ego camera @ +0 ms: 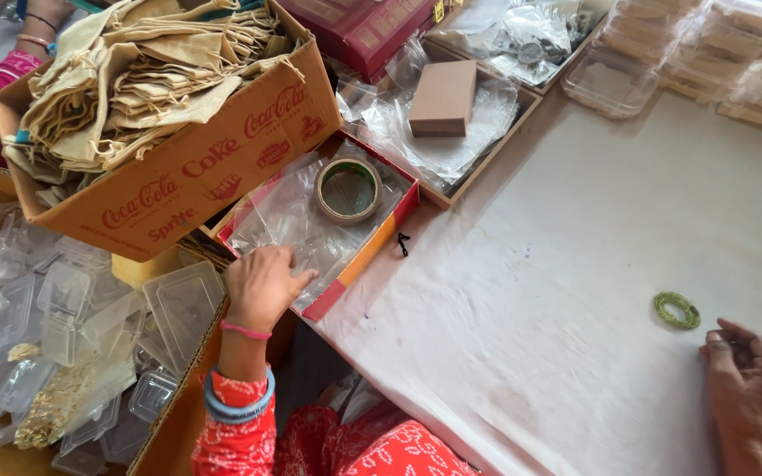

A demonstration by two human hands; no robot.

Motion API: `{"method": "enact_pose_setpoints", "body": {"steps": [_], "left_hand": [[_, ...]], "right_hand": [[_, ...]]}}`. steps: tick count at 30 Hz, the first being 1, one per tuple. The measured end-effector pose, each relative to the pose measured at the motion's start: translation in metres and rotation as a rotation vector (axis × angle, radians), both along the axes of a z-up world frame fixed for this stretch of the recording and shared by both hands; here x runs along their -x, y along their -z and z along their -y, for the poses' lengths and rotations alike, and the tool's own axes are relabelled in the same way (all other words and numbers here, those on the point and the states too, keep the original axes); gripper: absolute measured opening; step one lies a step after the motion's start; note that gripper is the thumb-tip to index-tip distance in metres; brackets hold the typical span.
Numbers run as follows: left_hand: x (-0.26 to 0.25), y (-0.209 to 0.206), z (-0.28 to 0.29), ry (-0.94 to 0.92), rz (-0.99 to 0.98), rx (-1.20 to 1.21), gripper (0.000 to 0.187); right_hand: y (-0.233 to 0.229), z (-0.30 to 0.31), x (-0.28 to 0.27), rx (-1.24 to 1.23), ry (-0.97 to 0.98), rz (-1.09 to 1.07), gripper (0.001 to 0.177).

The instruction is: The person cleans a small plastic container with a cloth, places a small cloth pouch inside, and closes it. They then pick up a green beaded necklace, wipe it with the cloth, coil it, and place it into a small plastic bag. Finally, they reach into a cardboard box to retrieve another item.

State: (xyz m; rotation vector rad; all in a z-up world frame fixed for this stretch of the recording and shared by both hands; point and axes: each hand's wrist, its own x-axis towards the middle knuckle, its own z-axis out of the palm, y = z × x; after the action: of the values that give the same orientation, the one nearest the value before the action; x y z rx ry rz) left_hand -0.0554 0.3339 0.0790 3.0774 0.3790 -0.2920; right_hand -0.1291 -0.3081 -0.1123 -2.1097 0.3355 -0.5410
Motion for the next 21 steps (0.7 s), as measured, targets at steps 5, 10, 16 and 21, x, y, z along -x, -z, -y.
{"method": "enact_pose_setpoints", "body": {"steps": [5,10,16,21], "left_hand": [[-0.009,0.031,-0.018,0.129,0.105,-0.082,0.027],[0.007,-0.014,-0.001,0.062,0.333,0.178,0.023],[0.017,-0.030,0.058,0.093,0.636,0.952,0.027],[-0.022,-0.001,0.164,0.391,0.339,1.494,0.022]], "right_hand": [[-0.010,-0.006,0.002,0.111,0.030,-0.048,0.020],[-0.012,-0.009,0.001,0.058,0.038,-0.041,0.020],[-0.030,-0.030,-0.003,0.007,0.068,-0.015,0.019],[-0.082,-0.097,-0.010,-0.135,-0.097,0.146,0.017]]}}
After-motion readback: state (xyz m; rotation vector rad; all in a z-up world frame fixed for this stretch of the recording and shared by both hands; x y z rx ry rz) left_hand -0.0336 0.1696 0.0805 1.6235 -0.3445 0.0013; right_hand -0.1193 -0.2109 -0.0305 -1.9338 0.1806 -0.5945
